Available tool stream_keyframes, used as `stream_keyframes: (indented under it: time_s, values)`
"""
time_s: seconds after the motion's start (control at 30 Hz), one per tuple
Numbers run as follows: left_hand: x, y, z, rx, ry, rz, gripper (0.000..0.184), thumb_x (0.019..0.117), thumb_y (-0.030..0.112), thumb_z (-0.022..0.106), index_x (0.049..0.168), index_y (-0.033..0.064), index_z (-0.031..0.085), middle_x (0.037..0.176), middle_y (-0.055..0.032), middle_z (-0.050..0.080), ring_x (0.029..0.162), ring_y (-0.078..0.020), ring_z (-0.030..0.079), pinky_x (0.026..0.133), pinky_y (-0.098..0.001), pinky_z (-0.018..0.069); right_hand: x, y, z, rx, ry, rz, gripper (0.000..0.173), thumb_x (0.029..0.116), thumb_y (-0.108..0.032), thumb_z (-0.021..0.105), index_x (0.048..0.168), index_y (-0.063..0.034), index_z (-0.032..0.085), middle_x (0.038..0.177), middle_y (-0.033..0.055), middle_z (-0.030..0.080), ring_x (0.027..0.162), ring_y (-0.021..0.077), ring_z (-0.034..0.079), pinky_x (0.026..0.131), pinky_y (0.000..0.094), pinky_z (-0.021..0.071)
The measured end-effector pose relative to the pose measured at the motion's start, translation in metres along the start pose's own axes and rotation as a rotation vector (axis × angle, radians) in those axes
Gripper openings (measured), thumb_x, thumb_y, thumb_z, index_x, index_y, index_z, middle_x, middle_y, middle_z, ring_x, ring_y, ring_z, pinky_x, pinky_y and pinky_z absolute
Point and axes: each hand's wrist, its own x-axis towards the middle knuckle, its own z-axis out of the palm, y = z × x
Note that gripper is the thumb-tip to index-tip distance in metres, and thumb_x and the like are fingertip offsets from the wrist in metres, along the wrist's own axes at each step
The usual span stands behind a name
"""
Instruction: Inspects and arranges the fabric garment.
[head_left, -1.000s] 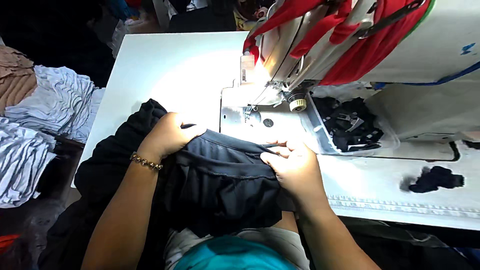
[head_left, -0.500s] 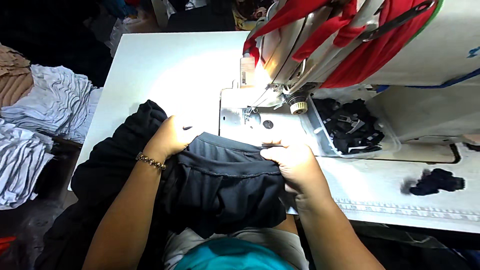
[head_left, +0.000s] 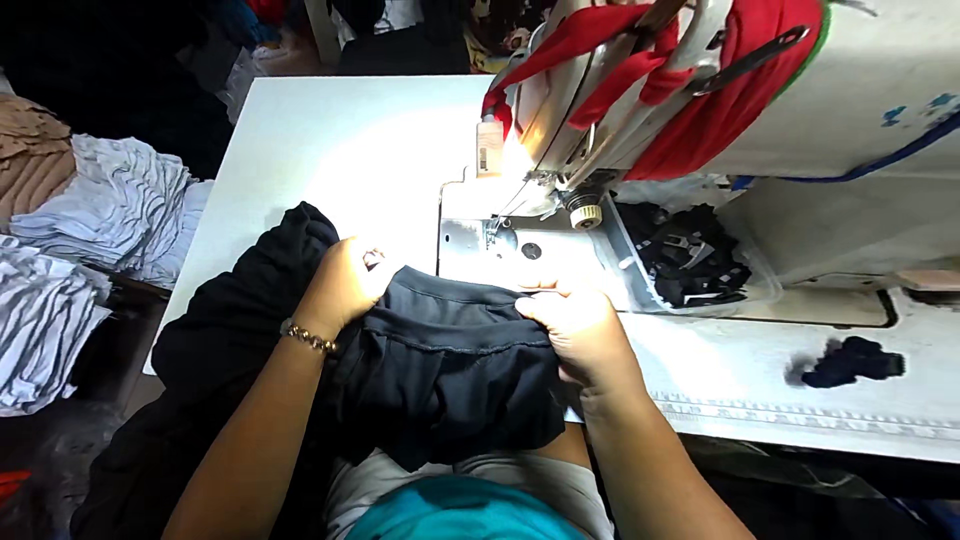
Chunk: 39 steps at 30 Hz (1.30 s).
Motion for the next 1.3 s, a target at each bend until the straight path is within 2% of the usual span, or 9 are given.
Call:
stream_keyframes:
  time_s: [0.1,0.23,0.33,0.47,0.63,0.83,1.03,1.17,1.3]
  values:
    - [-0.032,0.008,-0.004,0.162,0.237,0.141,0.031,0.0977,0.022,0.061,0.117,-0.0014,0.066,0.104,-0.0184,0.066,0.097,-0.0322,0.065,0.087,-0.0486,0.053,0.0,0.001,-0.001,-0.023,0.004,-0.011,0.023,0.0897,0.006,0.067,0.109,-0.0058,0.067,0.072,-0.0002,0.066,0.063,0.004,0.062,0.06,0.0205,0.0534]
    - [-0.1,0.02,-0.004,0.233,0.188,0.076,0.033,0.1005,0.038,0.059,0.106,0.0072,0.07,0.091,-0.0084,0.067,0.084,-0.0255,0.066,0.073,-0.0475,0.0561,0.001,0.002,0.0,-0.031,-0.003,-0.03,0.022,0.0907,0.006,0.067,0.109,-0.0058,0.066,0.073,-0.0012,0.067,0.063,0.0025,0.063,0.061,0.0189,0.0537]
    - [-0.139,0.006,0.024,0.302,0.201,0.034,0.041,0.0932,0.044,0.065,0.111,0.0081,0.073,0.1,-0.0093,0.07,0.095,-0.0297,0.068,0.08,-0.0502,0.0565,0.0,0.001,0.002,-0.034,0.007,-0.027,0.022,0.0903,0.006,0.067,0.109,-0.0059,0.067,0.072,-0.0012,0.068,0.063,0.0016,0.062,0.06,0.0184,0.0529]
    - [-0.15,0.0,0.03,0.251,0.279,0.018,0.032,0.0977,0.031,0.063,0.112,0.0038,0.073,0.107,-0.0118,0.072,0.102,-0.0286,0.068,0.09,-0.0468,0.0554,-0.002,0.003,0.002,-0.026,0.027,-0.061,0.022,0.0901,0.006,0.067,0.108,-0.0056,0.065,0.072,-0.0023,0.067,0.063,0.0003,0.062,0.061,0.0171,0.0528]
    - [-0.15,0.002,0.016,0.178,0.235,-0.014,0.017,0.0972,0.014,0.065,0.105,0.0031,0.076,0.098,-0.0107,0.071,0.092,-0.0244,0.069,0.083,-0.0436,0.0576,-0.005,0.006,-0.001,-0.016,0.043,-0.091,0.019,0.0903,0.003,0.068,0.107,-0.0063,0.066,0.073,-0.0024,0.065,0.064,0.0012,0.062,0.061,0.0186,0.0527]
    - [-0.153,0.02,-0.016,-0.11,0.379,-0.075,0.019,0.1034,0.015,0.058,0.114,0.0007,0.064,0.088,-0.0042,0.066,0.07,-0.0019,0.058,0.067,-0.0191,0.0504,-0.015,-0.004,-0.016,0.158,-0.106,0.029,0.015,0.0927,0.007,0.062,0.103,-0.002,0.067,0.084,0.003,0.07,0.071,0.0064,0.067,0.066,0.0238,0.0577]
    - [-0.147,0.077,-0.062,-0.211,0.445,0.202,0.013,0.1046,0.014,0.055,0.11,0.0039,0.06,0.088,0.0041,0.06,0.076,0.0052,0.056,0.07,-0.0111,0.0481,-0.036,-0.032,-0.039,0.126,-0.304,0.115,0.024,0.0941,0.005,0.046,0.088,-0.0032,0.068,0.079,0.0027,0.071,0.066,0.0072,0.065,0.061,0.0245,0.055]
    - [-0.141,0.13,-0.096,-0.119,0.43,0.48,0.016,0.1058,0.014,0.053,0.111,0.0007,0.06,0.094,0.0028,0.061,0.082,0.0061,0.057,0.075,-0.0111,0.0497,-0.058,-0.052,-0.061,0.206,-0.251,-0.035,0.026,0.1002,-0.005,0.039,0.092,-0.0106,0.064,0.078,-0.0033,0.067,0.069,0.0038,0.064,0.063,0.0232,0.0552]
    - [-0.128,0.195,-0.13,-0.324,0.345,0.597,0.008,0.1074,0.013,0.048,0.109,0.0135,0.056,0.087,0.0148,0.062,0.077,0.0075,0.061,0.071,-0.0112,0.0539,-0.075,-0.082,-0.087,0.378,-0.144,-0.191,0.022,0.0999,-0.014,0.041,0.104,-0.0165,0.062,0.09,-0.0045,0.069,0.079,0.0038,0.066,0.068,0.0243,0.0572]
